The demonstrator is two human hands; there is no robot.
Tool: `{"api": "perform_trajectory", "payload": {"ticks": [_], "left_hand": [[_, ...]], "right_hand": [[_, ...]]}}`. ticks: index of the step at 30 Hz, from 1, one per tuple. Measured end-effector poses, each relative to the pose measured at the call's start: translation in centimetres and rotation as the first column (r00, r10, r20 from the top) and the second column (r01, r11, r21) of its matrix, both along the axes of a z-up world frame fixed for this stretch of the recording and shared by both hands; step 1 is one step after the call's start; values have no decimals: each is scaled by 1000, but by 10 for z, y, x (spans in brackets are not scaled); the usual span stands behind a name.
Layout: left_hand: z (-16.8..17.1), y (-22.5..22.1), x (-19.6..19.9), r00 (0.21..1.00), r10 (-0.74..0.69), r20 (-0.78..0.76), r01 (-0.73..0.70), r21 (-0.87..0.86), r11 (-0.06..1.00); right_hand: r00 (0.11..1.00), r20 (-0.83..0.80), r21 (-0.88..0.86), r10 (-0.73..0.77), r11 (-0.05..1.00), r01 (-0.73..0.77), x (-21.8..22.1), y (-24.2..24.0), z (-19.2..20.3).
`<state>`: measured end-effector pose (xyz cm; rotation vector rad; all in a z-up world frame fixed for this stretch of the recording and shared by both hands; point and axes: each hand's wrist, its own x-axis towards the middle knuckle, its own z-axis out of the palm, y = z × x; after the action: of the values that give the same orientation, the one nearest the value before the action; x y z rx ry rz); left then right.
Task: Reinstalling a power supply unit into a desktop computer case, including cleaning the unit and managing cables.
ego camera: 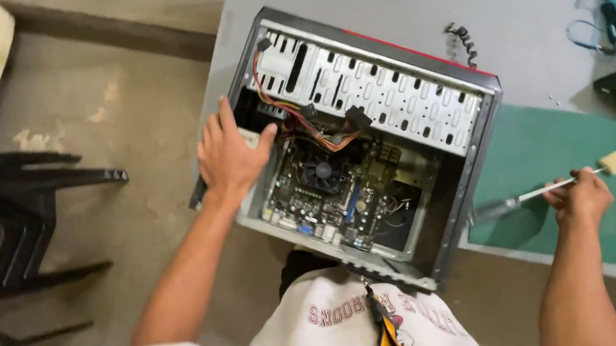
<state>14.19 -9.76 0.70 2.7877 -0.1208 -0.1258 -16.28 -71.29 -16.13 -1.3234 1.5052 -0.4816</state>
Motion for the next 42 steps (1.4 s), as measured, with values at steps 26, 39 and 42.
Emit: {"api": "perform_trajectory", "payload": {"ticks": [26, 39, 42], "left_hand": [[24, -157, 136, 976, -201, 87, 218, -292, 931], [18, -66, 85, 955, -263, -137, 28, -842, 539], [11, -59, 70, 959, -193, -209, -48, -789, 613]], "right_hand": [[743, -17, -695, 669, 526, -490, 102, 43, 95], [134, -811, -474, 570, -505, -722, 266, 368, 159], [126, -914, -350, 385, -596, -723, 254, 381, 147]]}}
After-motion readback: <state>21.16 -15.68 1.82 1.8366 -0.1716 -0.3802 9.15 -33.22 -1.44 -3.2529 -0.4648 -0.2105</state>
